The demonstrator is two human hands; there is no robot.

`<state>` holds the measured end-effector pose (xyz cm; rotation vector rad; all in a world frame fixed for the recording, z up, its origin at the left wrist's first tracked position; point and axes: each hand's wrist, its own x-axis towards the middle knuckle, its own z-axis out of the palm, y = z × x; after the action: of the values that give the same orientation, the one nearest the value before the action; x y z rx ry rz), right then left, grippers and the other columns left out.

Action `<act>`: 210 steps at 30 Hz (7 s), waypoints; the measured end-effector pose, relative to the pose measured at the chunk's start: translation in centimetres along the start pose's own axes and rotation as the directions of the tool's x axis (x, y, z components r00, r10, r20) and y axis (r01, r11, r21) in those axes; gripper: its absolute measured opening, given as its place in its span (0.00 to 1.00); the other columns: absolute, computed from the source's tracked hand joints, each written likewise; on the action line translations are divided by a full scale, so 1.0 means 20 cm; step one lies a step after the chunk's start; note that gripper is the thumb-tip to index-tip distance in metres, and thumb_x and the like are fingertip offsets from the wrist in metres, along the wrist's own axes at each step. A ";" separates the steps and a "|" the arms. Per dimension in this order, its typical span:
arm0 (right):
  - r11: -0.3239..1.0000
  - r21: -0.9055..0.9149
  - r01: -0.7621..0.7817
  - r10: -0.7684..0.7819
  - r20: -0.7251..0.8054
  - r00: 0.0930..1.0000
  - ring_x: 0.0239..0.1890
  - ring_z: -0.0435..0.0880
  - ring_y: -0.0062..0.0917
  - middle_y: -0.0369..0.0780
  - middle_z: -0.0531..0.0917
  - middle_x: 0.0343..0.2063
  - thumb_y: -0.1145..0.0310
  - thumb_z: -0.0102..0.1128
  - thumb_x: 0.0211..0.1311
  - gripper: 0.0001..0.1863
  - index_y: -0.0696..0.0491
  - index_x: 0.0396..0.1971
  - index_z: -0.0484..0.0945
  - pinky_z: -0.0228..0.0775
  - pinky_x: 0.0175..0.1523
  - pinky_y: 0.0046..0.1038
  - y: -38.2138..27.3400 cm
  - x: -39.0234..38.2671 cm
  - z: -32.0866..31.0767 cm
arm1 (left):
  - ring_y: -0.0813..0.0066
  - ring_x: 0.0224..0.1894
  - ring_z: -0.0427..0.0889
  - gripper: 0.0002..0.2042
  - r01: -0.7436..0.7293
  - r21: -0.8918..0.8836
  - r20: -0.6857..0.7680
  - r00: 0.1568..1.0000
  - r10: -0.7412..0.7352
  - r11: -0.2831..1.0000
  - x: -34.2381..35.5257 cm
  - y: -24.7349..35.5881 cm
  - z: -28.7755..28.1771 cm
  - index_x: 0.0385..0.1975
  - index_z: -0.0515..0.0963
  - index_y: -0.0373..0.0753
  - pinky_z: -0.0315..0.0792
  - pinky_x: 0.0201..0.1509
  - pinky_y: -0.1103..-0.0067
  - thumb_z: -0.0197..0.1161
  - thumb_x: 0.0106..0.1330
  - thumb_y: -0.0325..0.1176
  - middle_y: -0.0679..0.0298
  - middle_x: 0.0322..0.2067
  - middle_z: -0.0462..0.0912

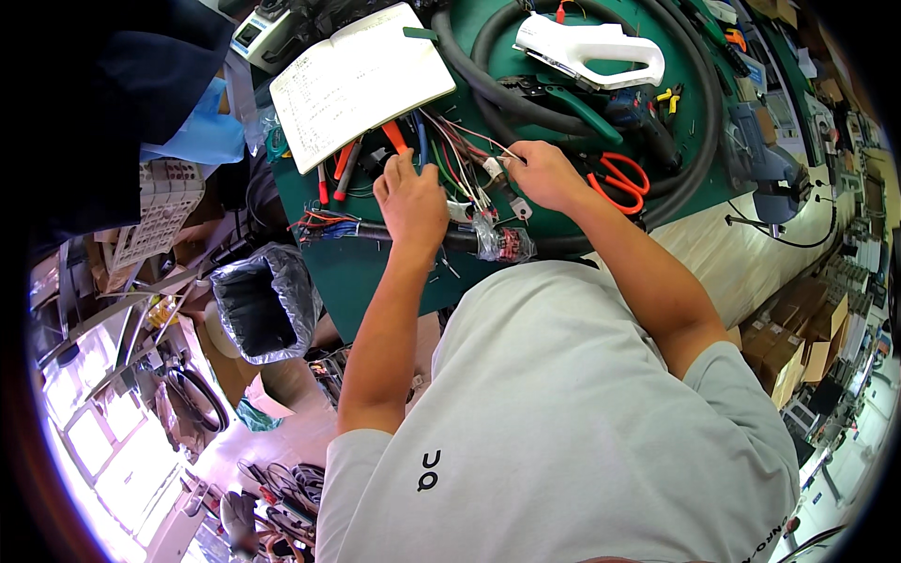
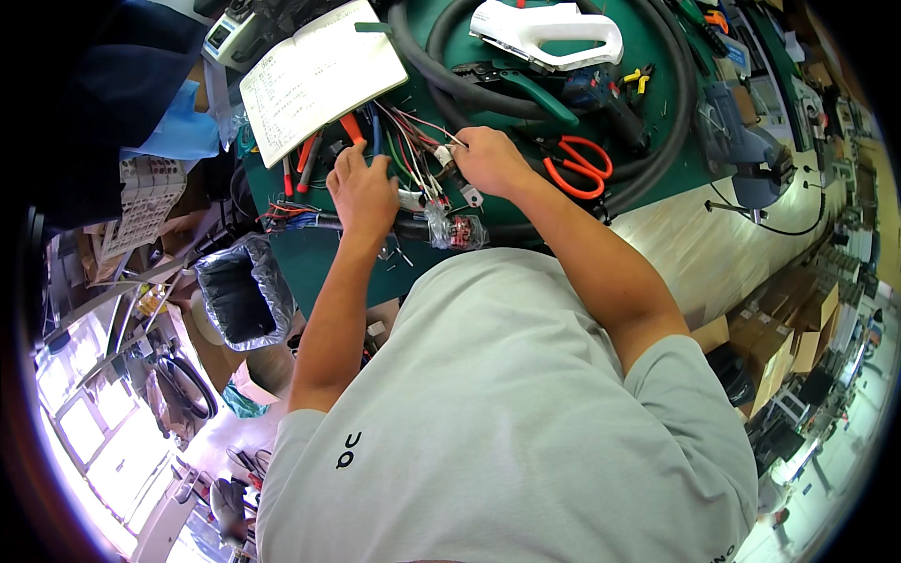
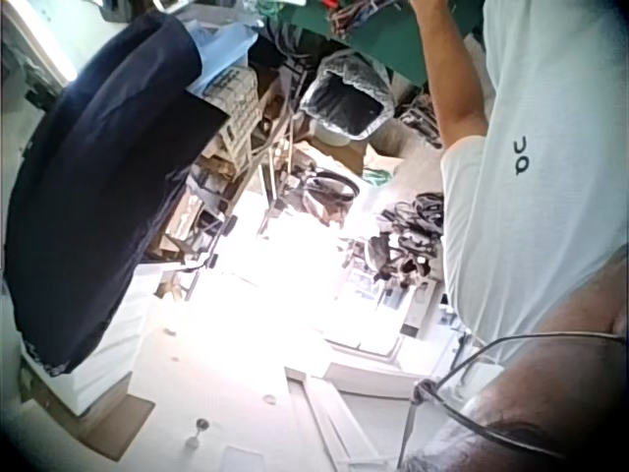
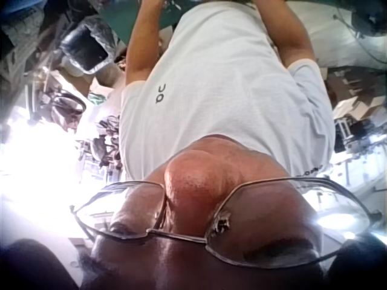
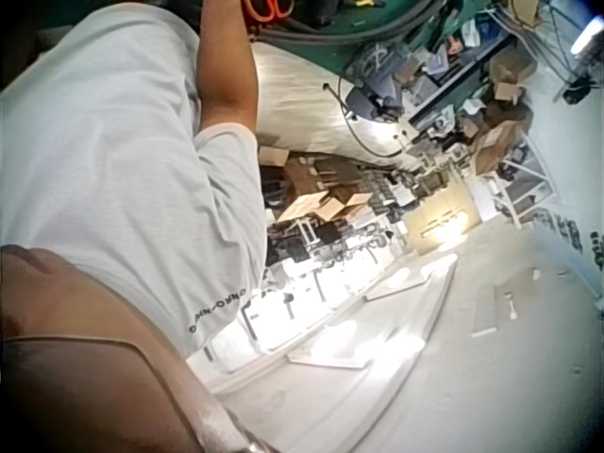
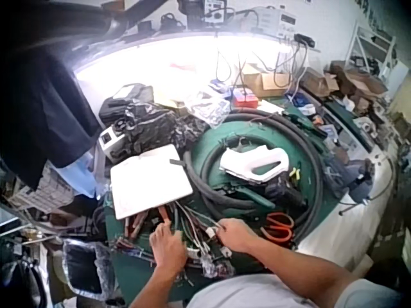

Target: The person manipulates a bundle of wires with various connectors on a green workbench, then opens a green notebook to reference notes while continuing to handle and organize the wires.

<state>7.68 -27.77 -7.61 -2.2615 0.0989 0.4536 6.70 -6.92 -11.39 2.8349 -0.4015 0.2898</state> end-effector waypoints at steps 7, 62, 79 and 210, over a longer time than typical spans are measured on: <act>0.984 0.162 -0.073 0.069 0.029 0.997 0.28 0.82 0.36 0.46 0.83 0.25 0.65 0.52 0.64 0.13 0.60 0.33 0.81 0.71 0.36 0.35 0.04 0.01 0.03 | 0.57 0.52 0.71 0.09 0.042 -0.129 0.075 0.997 -0.033 0.991 0.07 0.09 0.01 0.35 0.80 0.38 0.66 0.54 0.65 0.58 0.57 0.30 0.57 0.44 0.77; 0.436 0.815 -0.383 -0.002 0.426 0.905 0.36 0.84 0.26 0.40 0.83 0.38 0.52 0.43 0.72 0.23 0.57 0.47 0.76 0.78 0.41 0.26 -0.05 -0.09 -0.06 | 0.56 0.41 0.84 0.06 0.662 -0.522 0.749 0.658 0.083 -0.538 0.24 0.11 -0.01 0.43 0.65 0.37 0.84 0.39 0.65 0.47 0.74 0.31 0.47 0.47 0.78; 0.380 0.702 -0.603 0.166 0.589 0.791 0.24 0.81 0.25 0.44 0.83 0.31 0.67 0.48 0.67 0.13 0.61 0.40 0.75 0.78 0.29 0.26 -0.16 0.14 -0.07 | 0.50 0.42 0.80 0.15 0.415 -0.420 0.320 0.900 -0.296 0.807 0.06 -0.11 0.04 0.41 0.77 0.32 0.72 0.49 0.64 0.62 0.62 0.38 0.49 0.37 0.81; 0.775 0.495 -0.393 0.197 0.402 0.894 0.16 0.75 0.18 0.40 0.83 0.21 0.68 0.50 0.64 0.11 0.59 0.33 0.79 0.65 0.19 0.21 -0.04 0.21 -0.12 | 0.79 0.17 0.71 0.13 0.720 -0.617 0.608 0.692 -0.388 0.317 0.23 -0.09 -0.11 0.41 0.73 0.28 0.66 0.21 0.80 0.48 0.71 0.33 0.67 0.21 0.71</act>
<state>12.47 -28.77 -7.04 -1.5541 0.3798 0.8475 11.19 -5.74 -8.74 1.8248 0.3800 -0.4805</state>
